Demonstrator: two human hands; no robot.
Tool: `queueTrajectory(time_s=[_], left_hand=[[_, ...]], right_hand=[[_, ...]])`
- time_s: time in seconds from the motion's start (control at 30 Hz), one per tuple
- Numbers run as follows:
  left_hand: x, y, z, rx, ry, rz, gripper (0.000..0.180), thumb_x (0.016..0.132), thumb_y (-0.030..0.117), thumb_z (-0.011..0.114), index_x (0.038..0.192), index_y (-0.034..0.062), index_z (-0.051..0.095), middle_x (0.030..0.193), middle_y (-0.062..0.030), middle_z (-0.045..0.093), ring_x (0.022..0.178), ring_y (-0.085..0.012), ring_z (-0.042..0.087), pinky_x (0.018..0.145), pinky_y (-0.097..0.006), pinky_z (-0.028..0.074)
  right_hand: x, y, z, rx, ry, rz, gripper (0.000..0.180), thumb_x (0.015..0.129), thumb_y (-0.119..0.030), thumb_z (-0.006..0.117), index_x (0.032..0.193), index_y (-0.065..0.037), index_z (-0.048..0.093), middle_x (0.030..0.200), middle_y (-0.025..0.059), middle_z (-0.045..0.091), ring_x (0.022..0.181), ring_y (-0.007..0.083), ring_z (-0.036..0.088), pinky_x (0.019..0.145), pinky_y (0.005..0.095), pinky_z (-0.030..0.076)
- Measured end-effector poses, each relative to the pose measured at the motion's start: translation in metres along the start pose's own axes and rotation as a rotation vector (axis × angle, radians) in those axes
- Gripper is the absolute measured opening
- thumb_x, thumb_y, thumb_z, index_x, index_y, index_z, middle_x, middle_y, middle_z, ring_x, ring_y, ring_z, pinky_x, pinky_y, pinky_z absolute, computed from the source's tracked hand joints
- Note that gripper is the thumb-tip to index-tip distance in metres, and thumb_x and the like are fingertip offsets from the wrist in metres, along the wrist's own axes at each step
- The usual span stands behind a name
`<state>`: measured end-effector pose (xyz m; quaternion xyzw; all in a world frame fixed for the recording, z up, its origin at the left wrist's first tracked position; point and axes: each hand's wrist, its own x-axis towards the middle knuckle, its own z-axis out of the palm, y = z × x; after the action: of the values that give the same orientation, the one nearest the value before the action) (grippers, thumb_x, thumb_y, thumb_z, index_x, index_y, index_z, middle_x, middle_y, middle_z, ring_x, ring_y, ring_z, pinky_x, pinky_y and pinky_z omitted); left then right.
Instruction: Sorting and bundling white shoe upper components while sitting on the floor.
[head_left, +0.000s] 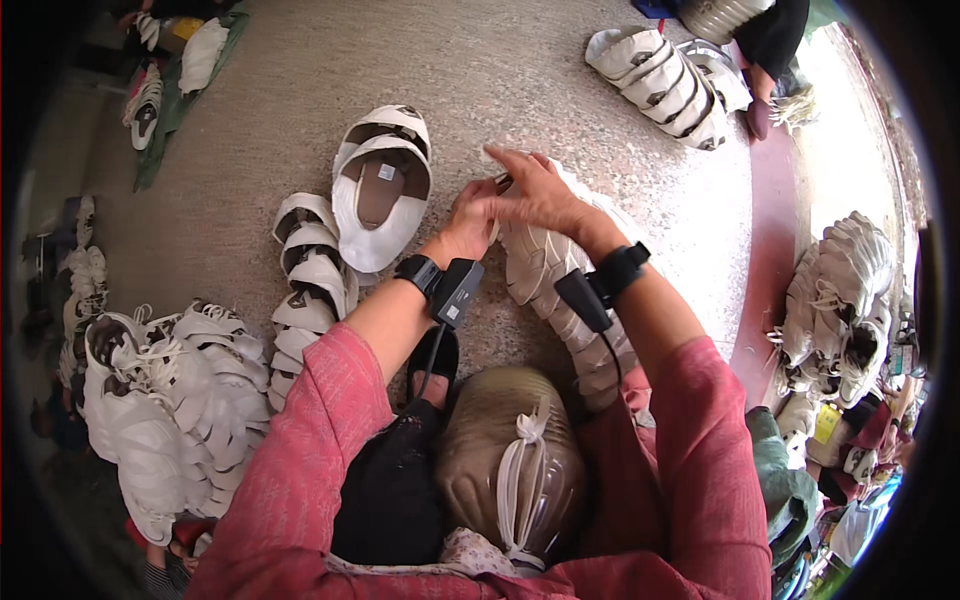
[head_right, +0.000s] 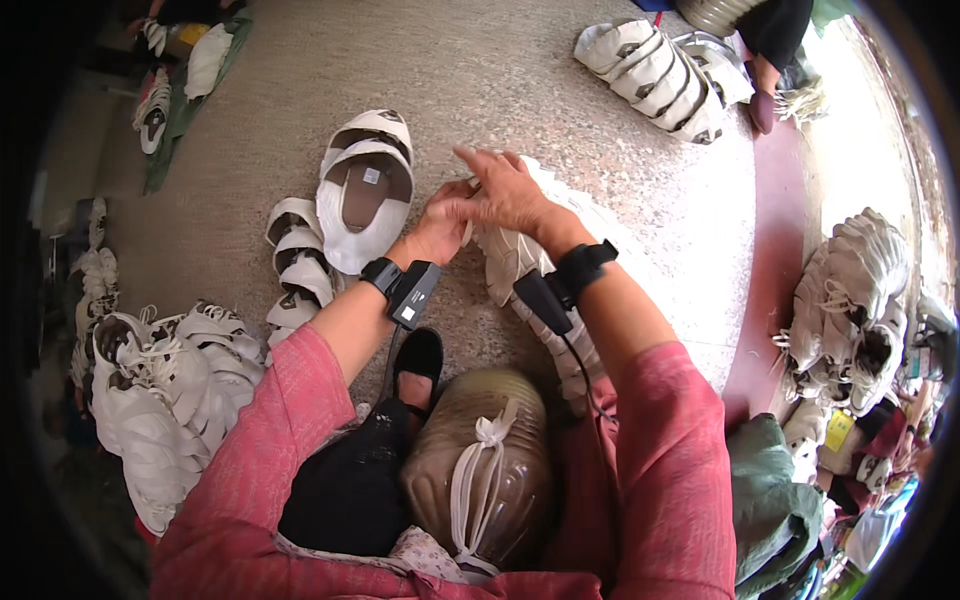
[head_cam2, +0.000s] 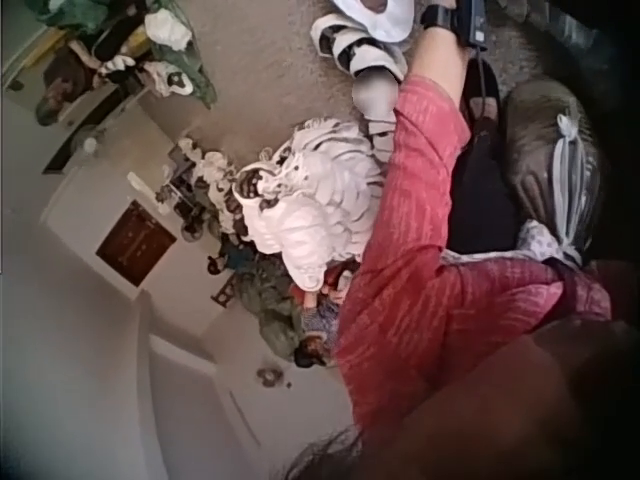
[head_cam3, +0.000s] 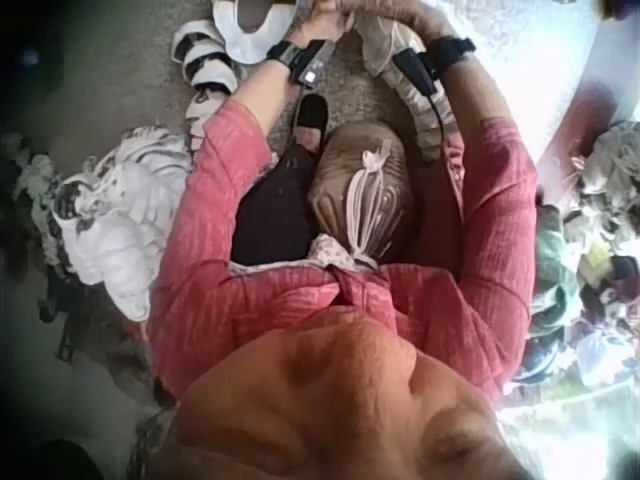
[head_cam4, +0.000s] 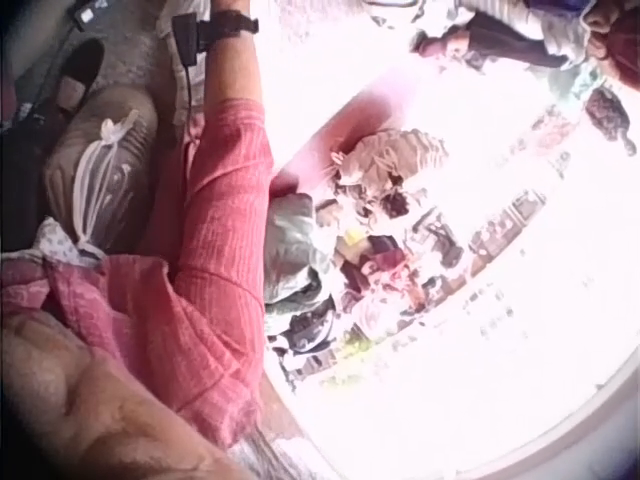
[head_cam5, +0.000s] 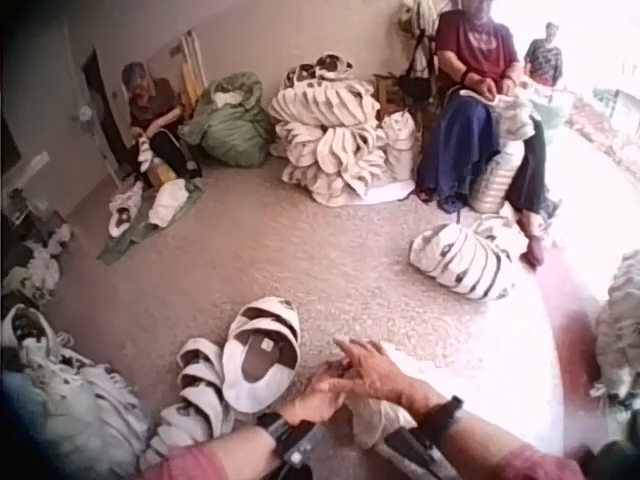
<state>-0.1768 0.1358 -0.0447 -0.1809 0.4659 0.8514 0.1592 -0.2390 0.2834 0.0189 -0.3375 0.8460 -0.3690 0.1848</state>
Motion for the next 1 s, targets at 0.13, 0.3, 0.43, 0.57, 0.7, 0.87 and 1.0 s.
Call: queueTrajectory(time_s=[0.13,0.3,0.43,0.57,0.7,0.87,1.0], left_hand=[[-0.019,0.011,-0.030,-0.009,0.368,0.133,0.023,0.095,0.024,0.055,0.110,0.0075,0.050,0.108,-0.0114,0.061,0.096,-0.0211,0.059,0.082,-0.038,0.050],[-0.069,0.064,-0.042,-0.118,0.400,0.286,0.013,0.093,0.021,0.059,0.101,0.0118,0.054,0.100,-0.0072,0.062,0.088,-0.0176,0.059,0.082,-0.036,0.049],[-0.112,0.113,-0.047,-0.226,0.387,0.467,0.015,0.095,0.023,0.056,0.097,0.0085,0.053,0.097,-0.0065,0.062,0.086,-0.0165,0.058,0.077,-0.035,0.051],[-0.106,0.150,-0.077,-0.107,0.335,0.554,0.016,0.095,0.023,0.056,0.099,0.0078,0.056,0.095,-0.0048,0.061,0.083,-0.0150,0.058,0.077,-0.032,0.050],[-0.086,0.157,-0.120,0.252,0.406,0.489,0.028,0.092,0.025,0.059,0.115,0.0098,0.056,0.119,-0.0095,0.057,0.111,-0.0183,0.051,0.096,-0.037,0.040],[-0.060,0.142,-0.166,0.756,0.455,0.178,0.100,0.069,0.026,0.074,0.148,0.0107,0.015,0.149,-0.0176,0.027,0.138,-0.0301,0.025,0.111,-0.039,0.024],[-0.034,0.108,-0.169,0.937,0.433,-0.018,0.112,0.066,0.017,0.075,0.151,0.0136,0.000,0.153,-0.0218,0.017,0.141,-0.0324,0.018,0.111,-0.038,0.023]], right_hand=[[0.004,0.001,0.035,-0.379,0.015,-0.013,0.102,0.068,-0.070,0.063,0.139,-0.002,0.037,0.139,0.0218,0.043,0.138,0.0308,0.029,0.115,0.0448,0.014],[0.001,0.014,0.032,-0.556,0.102,-0.066,0.075,0.064,-0.033,0.078,0.130,-0.012,0.050,0.128,0.0079,0.053,0.133,0.0250,0.034,0.112,0.0437,0.022],[0.002,0.016,0.035,-0.602,0.095,-0.038,0.064,0.067,-0.027,0.074,0.127,-0.015,0.054,0.126,0.0048,0.054,0.134,0.0246,0.033,0.113,0.0459,0.020],[0.003,0.026,0.046,-0.754,0.137,-0.075,0.044,0.072,-0.016,0.065,0.116,-0.015,0.062,0.124,0.0039,0.056,0.134,0.0238,0.034,0.114,0.0462,0.017],[0.008,-0.025,0.080,-0.422,0.042,-0.232,0.020,0.083,-0.013,0.058,0.102,-0.009,0.062,0.101,0.0071,0.063,0.105,0.0198,0.058,0.106,0.0393,0.033],[0.008,-0.083,0.079,0.611,-0.269,0.160,0.033,0.097,-0.034,0.052,0.093,-0.003,0.061,0.063,-0.0022,0.048,0.058,0.0055,0.044,0.052,0.0228,0.038],[0.000,-0.055,0.082,0.619,-0.044,0.350,0.035,0.099,-0.033,0.046,0.092,-0.003,0.061,0.061,-0.0025,0.049,0.055,0.0063,0.042,0.051,0.0232,0.036]])
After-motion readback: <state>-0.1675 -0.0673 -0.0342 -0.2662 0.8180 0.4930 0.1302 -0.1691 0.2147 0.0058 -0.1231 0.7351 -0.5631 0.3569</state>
